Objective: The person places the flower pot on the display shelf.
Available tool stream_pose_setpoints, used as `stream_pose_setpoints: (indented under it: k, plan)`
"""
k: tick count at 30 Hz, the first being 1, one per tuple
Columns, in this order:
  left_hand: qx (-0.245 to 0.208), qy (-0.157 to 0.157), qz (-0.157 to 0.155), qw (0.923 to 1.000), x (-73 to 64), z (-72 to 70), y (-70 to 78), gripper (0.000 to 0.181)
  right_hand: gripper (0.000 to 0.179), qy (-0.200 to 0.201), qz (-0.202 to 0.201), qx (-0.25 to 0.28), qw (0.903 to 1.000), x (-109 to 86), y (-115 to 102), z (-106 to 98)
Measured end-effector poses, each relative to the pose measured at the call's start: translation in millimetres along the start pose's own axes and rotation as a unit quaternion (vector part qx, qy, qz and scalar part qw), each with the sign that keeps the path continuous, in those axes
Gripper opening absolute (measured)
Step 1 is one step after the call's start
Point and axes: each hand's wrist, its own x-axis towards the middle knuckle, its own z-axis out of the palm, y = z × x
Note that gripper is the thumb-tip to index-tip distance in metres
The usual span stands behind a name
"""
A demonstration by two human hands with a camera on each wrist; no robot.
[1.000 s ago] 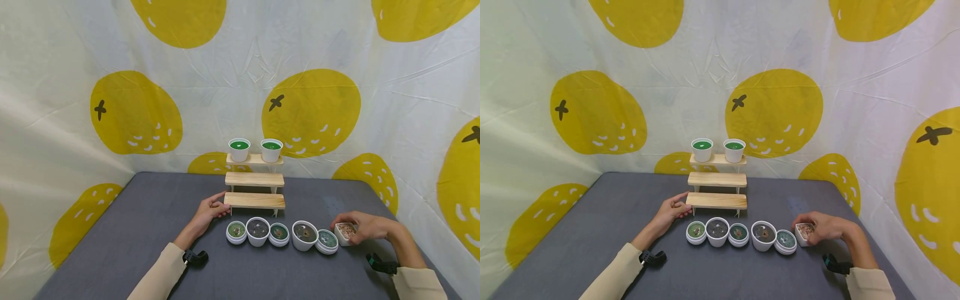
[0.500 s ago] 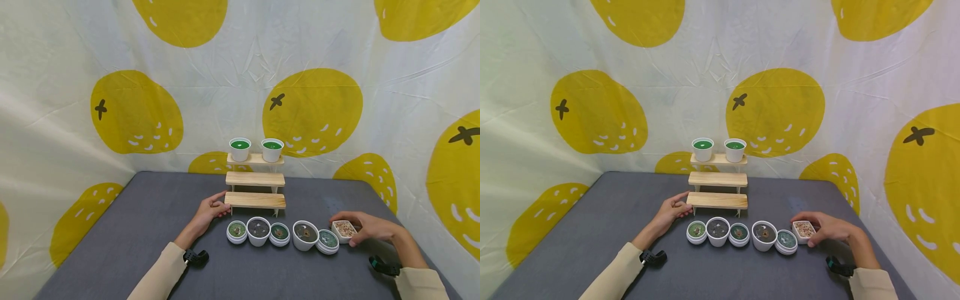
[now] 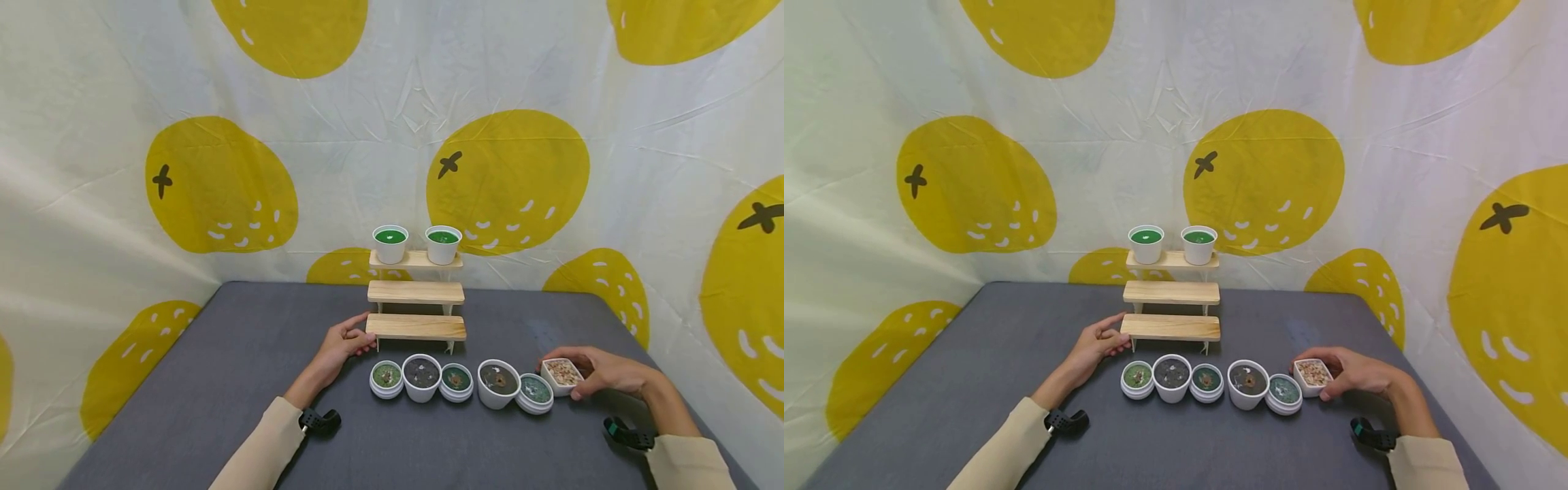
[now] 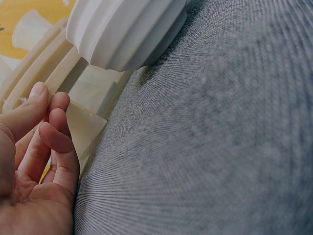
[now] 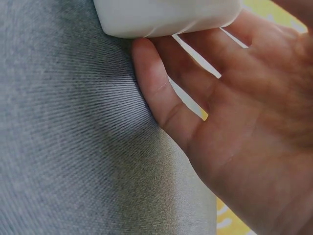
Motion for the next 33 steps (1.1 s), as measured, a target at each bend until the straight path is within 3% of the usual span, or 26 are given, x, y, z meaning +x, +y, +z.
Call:
stream_pose_setpoints:
  k: [7,14,23,33]
  plan:
    - [-0.002,0.002,-0.001,1.0,1.6,-1.3,-3.2,0.07,0.062,-0.002,-0.011,-0.002,0.9999,-0.3,-2,0]
    - [-0.01,0.002,-0.007,0.9999,2.0,-1.2,-2.6,0.07,0.061,0.022,0.012,-0.026,0.9993,-2.2,-8,0]
    - [-0.006,0.009,-0.009,0.9999,1.8,-0.2,-1.0,0.071,0.056,0.037,-0.034,-0.059,0.997,-5.5,-21,4]
    - [-0.005,-0.003,-0.002,1.0,2.5,-1.6,-1.6,0.075,0.051,0.083,-0.036,-0.109,0.99,-3.6,-36,8]
